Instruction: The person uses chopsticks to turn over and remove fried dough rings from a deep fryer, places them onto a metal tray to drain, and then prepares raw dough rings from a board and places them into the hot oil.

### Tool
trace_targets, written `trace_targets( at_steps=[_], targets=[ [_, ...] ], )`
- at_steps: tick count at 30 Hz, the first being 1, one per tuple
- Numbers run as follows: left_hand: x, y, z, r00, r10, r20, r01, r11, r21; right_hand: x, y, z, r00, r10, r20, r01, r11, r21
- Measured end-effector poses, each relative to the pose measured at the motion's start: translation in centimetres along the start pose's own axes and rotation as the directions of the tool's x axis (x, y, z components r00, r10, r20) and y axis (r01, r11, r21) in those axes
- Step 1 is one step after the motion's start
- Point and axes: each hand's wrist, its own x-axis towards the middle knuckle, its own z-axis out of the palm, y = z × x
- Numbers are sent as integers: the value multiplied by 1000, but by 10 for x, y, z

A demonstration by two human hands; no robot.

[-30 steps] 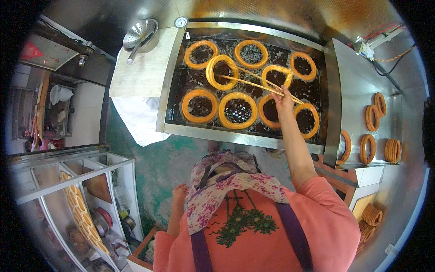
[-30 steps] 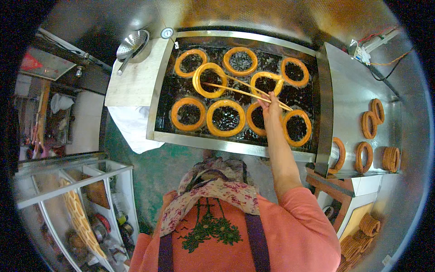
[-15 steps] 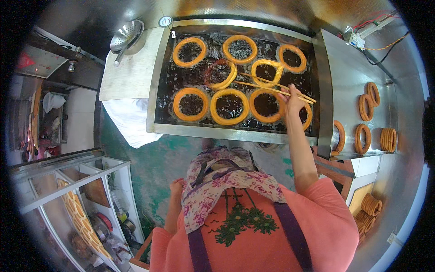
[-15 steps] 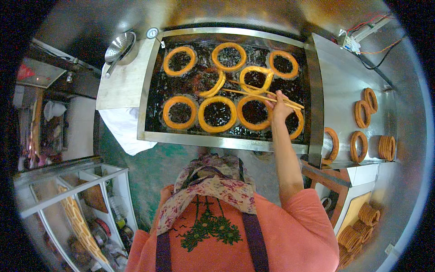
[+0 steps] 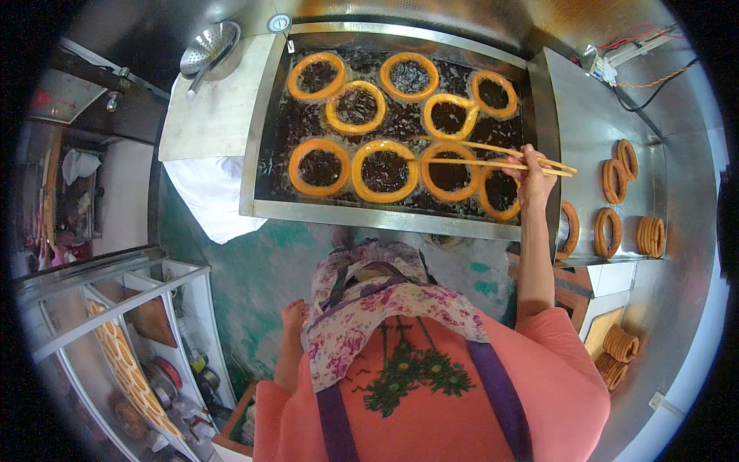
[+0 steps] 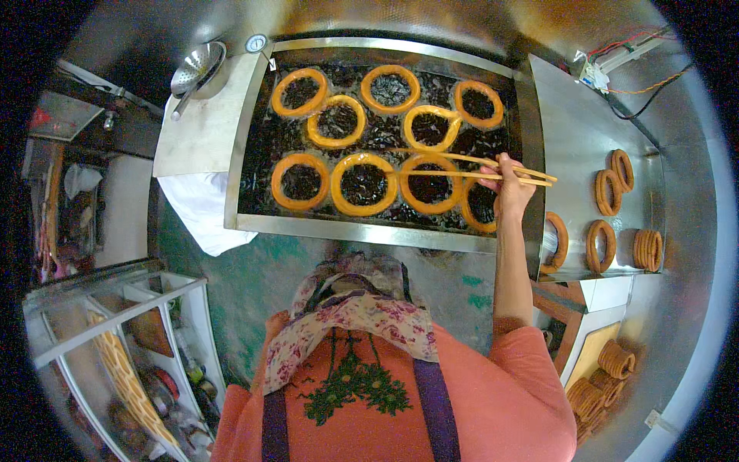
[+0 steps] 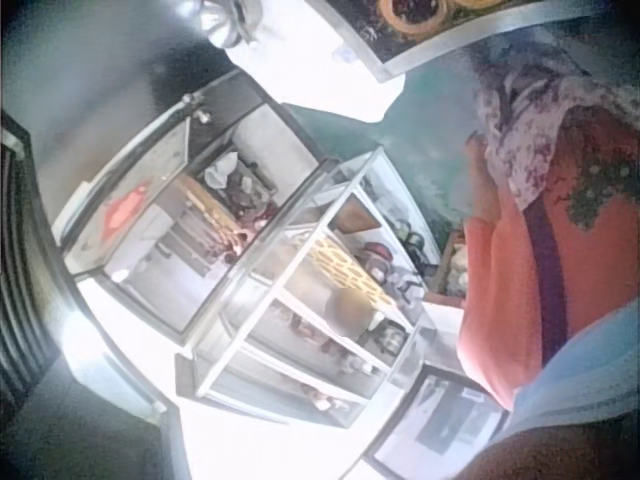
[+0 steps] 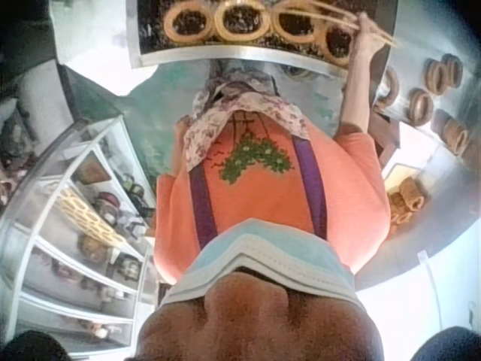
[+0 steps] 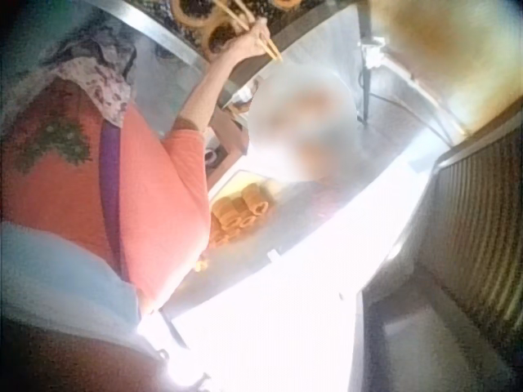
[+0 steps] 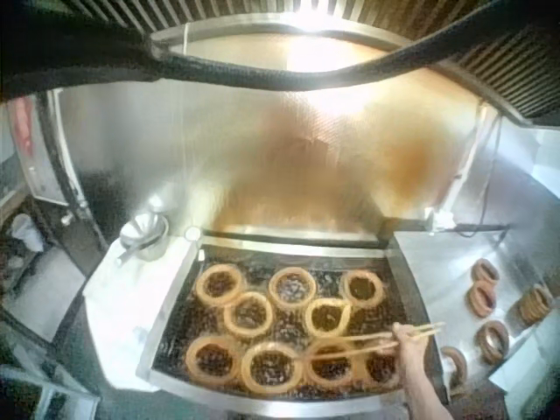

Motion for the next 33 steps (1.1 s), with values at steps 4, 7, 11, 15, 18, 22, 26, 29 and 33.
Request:
trace_targets(
  at_steps=[4, 7, 11, 15, 18, 22, 26, 29, 33],
  targets=[
    [-6, 10, 0, 993, -39, 116, 55, 989, -138, -12, 27, 5, 997, 56, 48, -51, 995, -87],
    [-9, 5, 0, 997, 21, 74, -22, 1000, 11, -16, 46, 21, 990, 119, 82, -113, 991, -68],
    [-30, 14, 6, 998, 58, -11, -57, 995, 81, -6, 75, 28, 981, 148, 125, -142, 988, -62],
    [-35, -1, -1, 998, 17, -66, -14, 999, 44, 14, 102, 27, 947, 277, 161, -275, 961, -39],
    [-49, 2, -2, 994, -21, -108, 23, 1000, 14, 43, 124, 13, 902, 384, 199, -387, 922, -24],
    [-68, 12, -3, 991, 38, -126, -23, 992, 122, 78, 141, -16, 825, 495, 271, -521, 853, 29],
    [-86, 32, 10, 983, 6, -182, 1, 999, 41, 89, 130, -34, 816, 506, 280, -546, 833, 86],
    [-81, 31, 11, 989, -36, -141, 24, 996, -82, 91, 113, -51, 853, 467, 233, -508, 846, 163],
    [-51, 16, 6, 998, 1, -68, -3, 999, -39, 87, 87, -68, 882, 375, 284, -433, 884, 178]
  ],
)
